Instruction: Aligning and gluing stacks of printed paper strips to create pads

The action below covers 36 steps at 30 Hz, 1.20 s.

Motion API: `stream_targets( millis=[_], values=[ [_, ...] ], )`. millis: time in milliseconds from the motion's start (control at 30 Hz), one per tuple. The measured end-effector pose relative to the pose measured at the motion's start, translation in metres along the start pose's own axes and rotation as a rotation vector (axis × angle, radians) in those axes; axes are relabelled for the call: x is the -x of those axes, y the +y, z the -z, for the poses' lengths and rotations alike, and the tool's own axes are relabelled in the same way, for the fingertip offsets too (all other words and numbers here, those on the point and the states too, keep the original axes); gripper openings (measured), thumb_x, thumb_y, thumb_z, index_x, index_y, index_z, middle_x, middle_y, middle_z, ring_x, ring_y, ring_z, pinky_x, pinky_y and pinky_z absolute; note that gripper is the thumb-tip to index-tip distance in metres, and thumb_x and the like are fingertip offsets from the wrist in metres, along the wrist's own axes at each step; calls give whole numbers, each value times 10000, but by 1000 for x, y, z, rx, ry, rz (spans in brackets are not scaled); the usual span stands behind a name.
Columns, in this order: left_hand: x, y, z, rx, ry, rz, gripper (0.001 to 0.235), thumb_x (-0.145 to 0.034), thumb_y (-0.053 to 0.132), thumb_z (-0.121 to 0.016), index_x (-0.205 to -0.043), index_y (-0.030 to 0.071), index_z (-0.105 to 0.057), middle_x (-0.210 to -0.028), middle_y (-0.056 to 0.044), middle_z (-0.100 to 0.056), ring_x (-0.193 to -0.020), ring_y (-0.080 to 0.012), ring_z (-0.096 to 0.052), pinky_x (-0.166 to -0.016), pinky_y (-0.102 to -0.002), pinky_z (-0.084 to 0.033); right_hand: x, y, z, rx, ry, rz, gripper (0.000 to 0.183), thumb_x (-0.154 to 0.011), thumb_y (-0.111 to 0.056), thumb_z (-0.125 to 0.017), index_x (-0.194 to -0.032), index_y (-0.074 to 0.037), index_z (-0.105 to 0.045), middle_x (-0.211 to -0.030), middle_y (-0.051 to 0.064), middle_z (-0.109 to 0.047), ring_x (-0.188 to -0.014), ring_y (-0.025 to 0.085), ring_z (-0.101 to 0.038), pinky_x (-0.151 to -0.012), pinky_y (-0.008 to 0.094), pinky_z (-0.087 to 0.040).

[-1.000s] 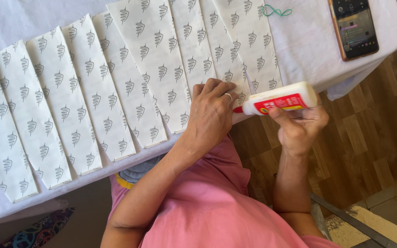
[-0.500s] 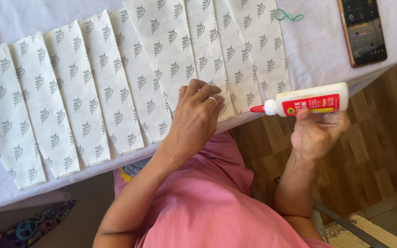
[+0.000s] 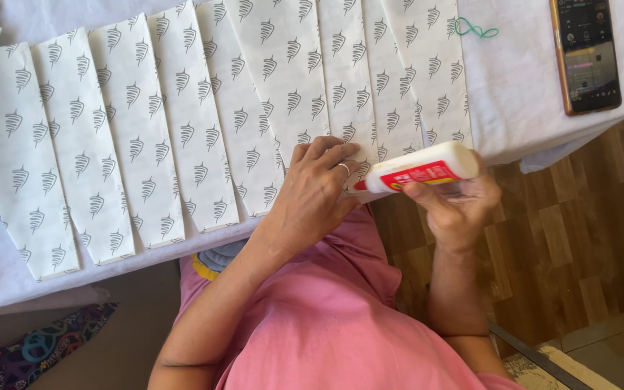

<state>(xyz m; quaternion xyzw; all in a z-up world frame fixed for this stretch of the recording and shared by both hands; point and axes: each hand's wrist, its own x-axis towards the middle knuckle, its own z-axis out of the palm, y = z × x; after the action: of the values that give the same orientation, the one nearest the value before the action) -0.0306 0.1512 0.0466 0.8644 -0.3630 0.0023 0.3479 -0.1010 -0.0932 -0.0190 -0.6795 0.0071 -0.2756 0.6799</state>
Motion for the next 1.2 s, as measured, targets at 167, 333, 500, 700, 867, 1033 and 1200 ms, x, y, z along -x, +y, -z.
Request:
stream_targets(
  millis=[167, 333, 500, 700, 867, 1033, 1200],
  values=[
    [1, 0, 0, 31, 9, 15, 385, -734, 211, -895, -1029, 22, -733, -1200, -133, -684, -1227, -334, -556, -987, -463, -408, 1, 6, -4, -38, -29, -16, 484, -688, 58, -880, -1088, 46, -608, -959, 192, -711, -1005, 257, -713, -920, 473, -601],
    [1, -2, -9, 41, 73, 28, 251, -803, 168, -842, -992, 36, -743, -1169, -107, -701, -1204, -309, -571, -976, -444, -409, -3, 10, 35, 14, 32, 39, 512, -729, 22, -874, -1154, 18, -588, -1022, 174, -698, -1034, 254, -713, -984, 461, -597],
    [1, -3, -16, 56, 124, 53, 140, -841, 103, -795, -959, 40, -755, -1140, -102, -718, -1181, -301, -591, -964, -437, -415, 1, 8, 33, 5, 98, 68, 555, -731, 33, -868, -1203, 16, -577, -1054, 161, -692, -1033, 269, -725, -1026, 458, -598],
    [0, 6, -7, 48, 149, 66, 110, -940, 20, -650, -949, 36, -758, -1118, -113, -734, -1163, -300, -617, -946, -420, -424, 7, 17, -1, -41, 43, 11, 576, -667, 64, -890, -1164, 16, -602, -1027, 186, -703, -1066, 285, -712, -999, 489, -588],
    [1, 6, -7, 13, 173, 42, 193, -966, -4, -566, -931, 35, -752, -1110, -107, -732, -1164, -298, -610, -931, -418, -423, 8, 16, 5, -40, 101, -13, 588, -652, 34, -898, -1170, -6, -622, -1039, 159, -714, -1053, 237, -708, -985, 439, -595],
    [5, 2, -18, 28, 198, 20, 192, -982, -7, -543, -984, 1, -735, -1198, -106, -697, -1184, -328, -556, -886, -484, -426, -9, -4, 26, -61, 183, -21, 491, -715, -59, -916, -1123, -1, -650, -1007, 135, -713, -971, 231, -711, -903, 427, -631],
    [21, -6, 6, 106, 282, -41, 186, -937, -89, -575, -1066, -28, -695, -1271, -131, -673, -1182, -370, -533, -863, -530, -430, -20, -23, 15, -129, 241, -40, 495, -747, -152, -932, -1129, 42, -684, -1007, 128, -727, -948, 234, -718, -895, 452, -668]
  ],
)
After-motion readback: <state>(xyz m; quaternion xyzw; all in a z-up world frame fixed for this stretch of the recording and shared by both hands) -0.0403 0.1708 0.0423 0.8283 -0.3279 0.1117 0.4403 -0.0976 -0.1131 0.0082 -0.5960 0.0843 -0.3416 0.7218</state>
